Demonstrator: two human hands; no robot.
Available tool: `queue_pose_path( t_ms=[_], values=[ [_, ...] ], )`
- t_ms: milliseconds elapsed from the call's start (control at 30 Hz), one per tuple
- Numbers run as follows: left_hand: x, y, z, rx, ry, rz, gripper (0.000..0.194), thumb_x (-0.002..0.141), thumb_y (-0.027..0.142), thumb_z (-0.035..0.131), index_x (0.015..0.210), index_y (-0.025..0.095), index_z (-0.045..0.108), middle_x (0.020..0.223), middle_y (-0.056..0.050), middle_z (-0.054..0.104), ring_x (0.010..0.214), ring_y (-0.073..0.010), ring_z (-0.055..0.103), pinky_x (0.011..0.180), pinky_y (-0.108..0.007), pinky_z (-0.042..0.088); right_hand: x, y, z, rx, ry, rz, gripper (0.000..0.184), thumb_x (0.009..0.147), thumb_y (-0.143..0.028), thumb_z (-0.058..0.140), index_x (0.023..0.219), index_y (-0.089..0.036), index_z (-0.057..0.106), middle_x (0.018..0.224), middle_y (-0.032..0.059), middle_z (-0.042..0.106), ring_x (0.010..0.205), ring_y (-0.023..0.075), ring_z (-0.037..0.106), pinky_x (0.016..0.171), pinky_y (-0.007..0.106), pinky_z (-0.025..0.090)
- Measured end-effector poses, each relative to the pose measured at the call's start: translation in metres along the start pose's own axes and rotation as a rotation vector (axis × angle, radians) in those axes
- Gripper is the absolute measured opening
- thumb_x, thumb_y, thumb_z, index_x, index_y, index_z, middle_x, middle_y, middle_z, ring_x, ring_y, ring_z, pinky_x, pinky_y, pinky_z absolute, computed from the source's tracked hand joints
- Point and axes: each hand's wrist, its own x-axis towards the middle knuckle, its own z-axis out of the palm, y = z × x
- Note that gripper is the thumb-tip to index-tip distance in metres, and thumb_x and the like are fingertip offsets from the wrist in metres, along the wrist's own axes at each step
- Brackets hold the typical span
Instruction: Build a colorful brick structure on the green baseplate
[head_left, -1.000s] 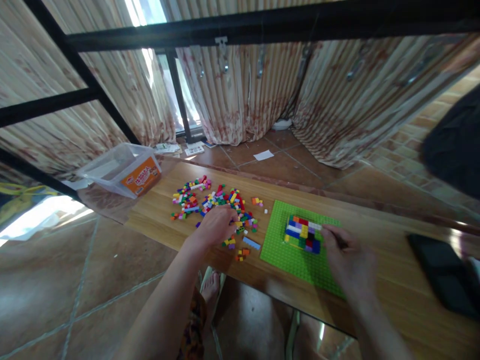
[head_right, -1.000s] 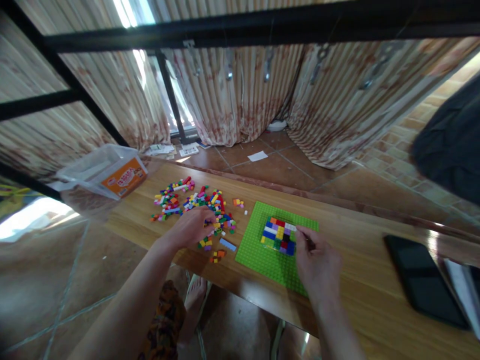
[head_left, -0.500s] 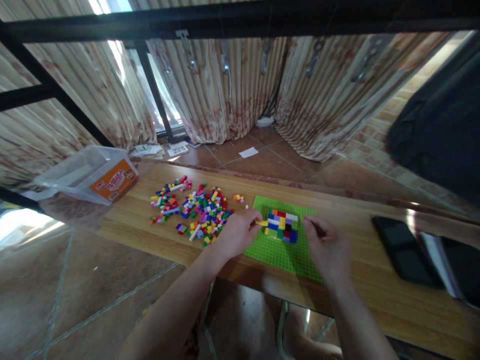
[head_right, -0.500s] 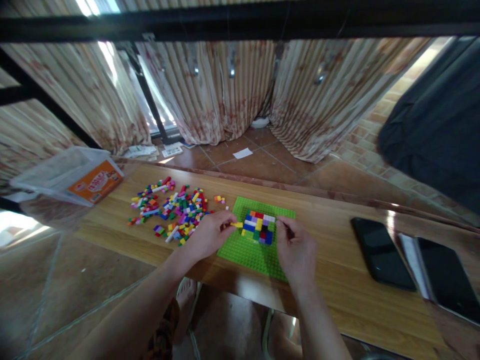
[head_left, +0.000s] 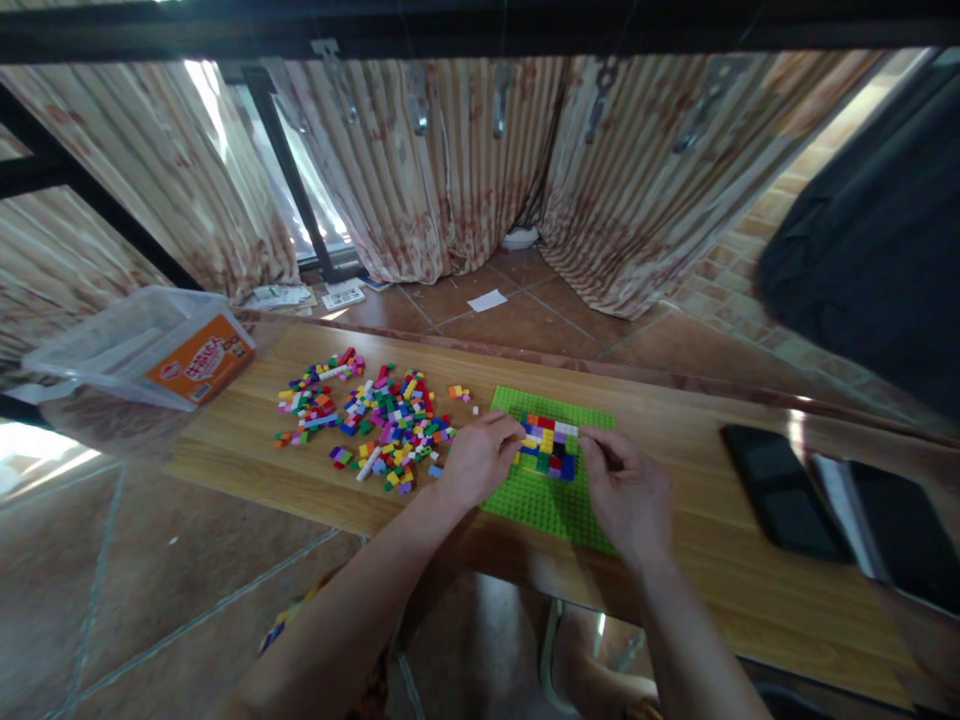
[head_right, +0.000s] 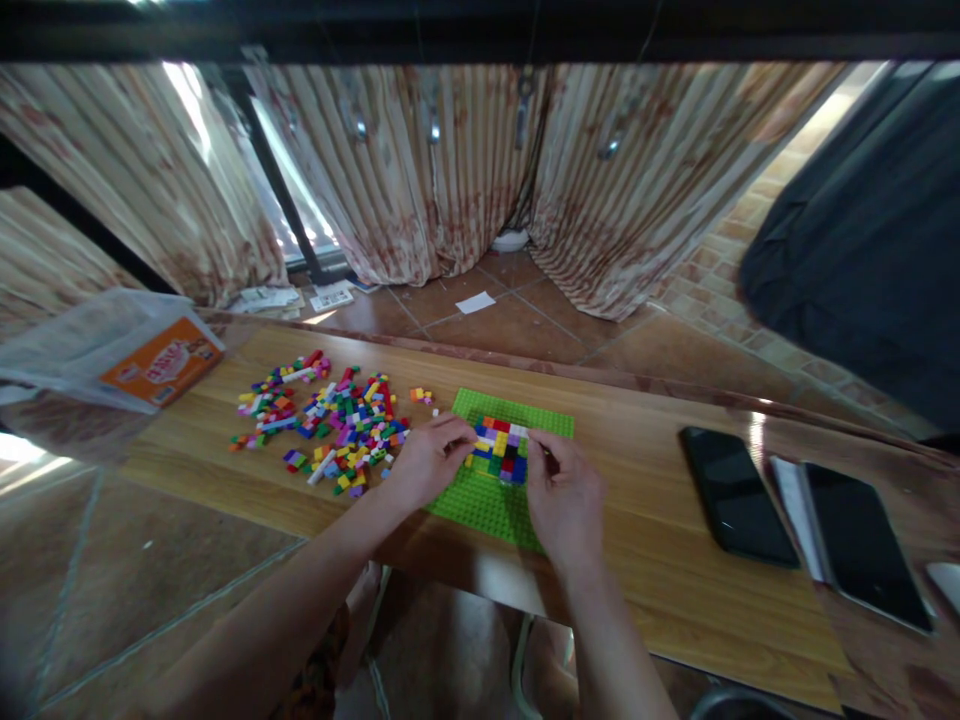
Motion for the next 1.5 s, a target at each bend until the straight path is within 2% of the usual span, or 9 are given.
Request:
queue_pose_path(
  t_ms=[133, 300, 467, 600, 800, 967, 1133, 1267, 1500],
  values=[
    [0.0, -0.001, 0.007, -0.082, 0.075, -0.019, 0.011, 0.083, 0.012, 0.057, 0.079, 0.017, 0.067, 0.085, -0.003, 0.065, 0.08, -0.0141, 0.06, 0.075, -0.026, 0.047, -0.002, -0.001, 0.009, 0.011, -0.045, -0.005, 0.033, 0.086, -0.042, 0.049, 0.094, -0.018, 0.07, 0.092, 0.009, 0.072, 0.075, 0.019, 0.065, 0.071, 0.033, 0.05],
    [-0.001, -0.002, 0.012, -0.207, 0.138, -0.039, 0.011, 0.08, 0.009, 0.06, 0.077, 0.017, 0.069, 0.081, -0.003, 0.066, 0.077, -0.0134, 0.06, 0.073, -0.025, 0.048, -0.001, 0.0, 0.017, -0.055, -0.064, -0.009, 0.033, 0.087, -0.041, 0.049, 0.097, -0.016, 0.069, 0.095, 0.0103, 0.067, 0.067, 0.0167, 0.06, 0.068, 0.033, 0.049],
    [-0.001, -0.003, 0.013, -0.241, 0.135, -0.057, 0.011, 0.08, 0.011, 0.061, 0.077, 0.017, 0.069, 0.082, -0.003, 0.067, 0.078, -0.0142, 0.062, 0.074, -0.026, 0.049, 0.0, 0.001, 0.019, -0.074, -0.07, -0.05, 0.03, 0.086, -0.037, 0.05, 0.096, -0.018, 0.069, 0.099, 0.0103, 0.066, 0.072, 0.018, 0.061, 0.072, 0.035, 0.05],
    [-0.001, -0.003, 0.013, -0.242, 0.117, -0.02, 0.01, 0.083, 0.015, 0.06, 0.078, 0.018, 0.069, 0.083, -0.004, 0.067, 0.08, -0.0146, 0.062, 0.076, -0.027, 0.049, -0.001, 0.001, 0.018, -0.053, -0.064, -0.075, 0.028, 0.085, -0.036, 0.049, 0.094, -0.019, 0.07, 0.099, 0.0104, 0.066, 0.078, 0.0199, 0.062, 0.074, 0.036, 0.051],
    [0.001, -0.002, 0.014, -0.192, 0.116, -0.004, 0.012, 0.083, 0.012, 0.058, 0.076, 0.017, 0.068, 0.082, -0.003, 0.066, 0.079, -0.014, 0.061, 0.076, -0.026, 0.048, -0.002, 0.0, 0.019, -0.025, -0.075, -0.051, 0.03, 0.085, -0.038, 0.05, 0.095, -0.017, 0.069, 0.101, 0.0117, 0.065, 0.075, 0.0188, 0.061, 0.073, 0.035, 0.051],
    [0.002, -0.002, 0.019, -0.25, 0.147, -0.113, 0.009, 0.078, 0.012, 0.063, 0.085, 0.017, 0.065, 0.082, -0.002, 0.066, 0.077, -0.0141, 0.062, 0.075, -0.027, 0.05, -0.003, -0.002, 0.027, -0.091, -0.042, 0.036, 0.036, 0.084, -0.046, 0.053, 0.098, -0.017, 0.069, 0.098, 0.0101, 0.062, 0.065, 0.0164, 0.057, 0.067, 0.034, 0.048],
    [0.003, -0.004, 0.022, -0.37, 0.165, -0.22, 0.03, 0.073, 0.007, 0.064, 0.102, 0.015, 0.06, 0.08, -0.001, 0.065, 0.075, -0.0128, 0.063, 0.073, -0.026, 0.052, -0.003, -0.007, 0.038, -0.175, 0.051, 0.077, 0.041, 0.079, -0.051, 0.058, 0.097, -0.016, 0.07, 0.097, 0.0115, 0.06, 0.083, 0.0238, 0.059, 0.074, 0.037, 0.046],
    [0.003, -0.006, 0.021, -0.465, 0.143, -0.248, 0.035, 0.071, 0.003, 0.063, 0.105, 0.014, 0.06, 0.081, -0.001, 0.065, 0.077, -0.0127, 0.063, 0.074, -0.025, 0.052, -0.004, -0.009, 0.042, -0.174, 0.074, 0.089, 0.04, 0.079, -0.049, 0.058, 0.097, -0.016, 0.07, 0.097, 0.0107, 0.059, 0.083, 0.0233, 0.058, 0.075, 0.036, 0.045],
    [0.007, -0.005, 0.016, -0.513, 0.126, -0.348, 0.021, 0.076, 0.011, 0.064, 0.097, 0.012, 0.064, 0.08, -0.004, 0.068, 0.072, -0.0135, 0.064, 0.07, -0.025, 0.051, -0.004, -0.008, 0.044, -0.193, 0.082, 0.098, 0.037, 0.078, -0.045, 0.06, 0.098, -0.016, 0.07, 0.099, 0.011, 0.058, 0.09, 0.0248, 0.057, 0.08, 0.036, 0.044]
  ],
)
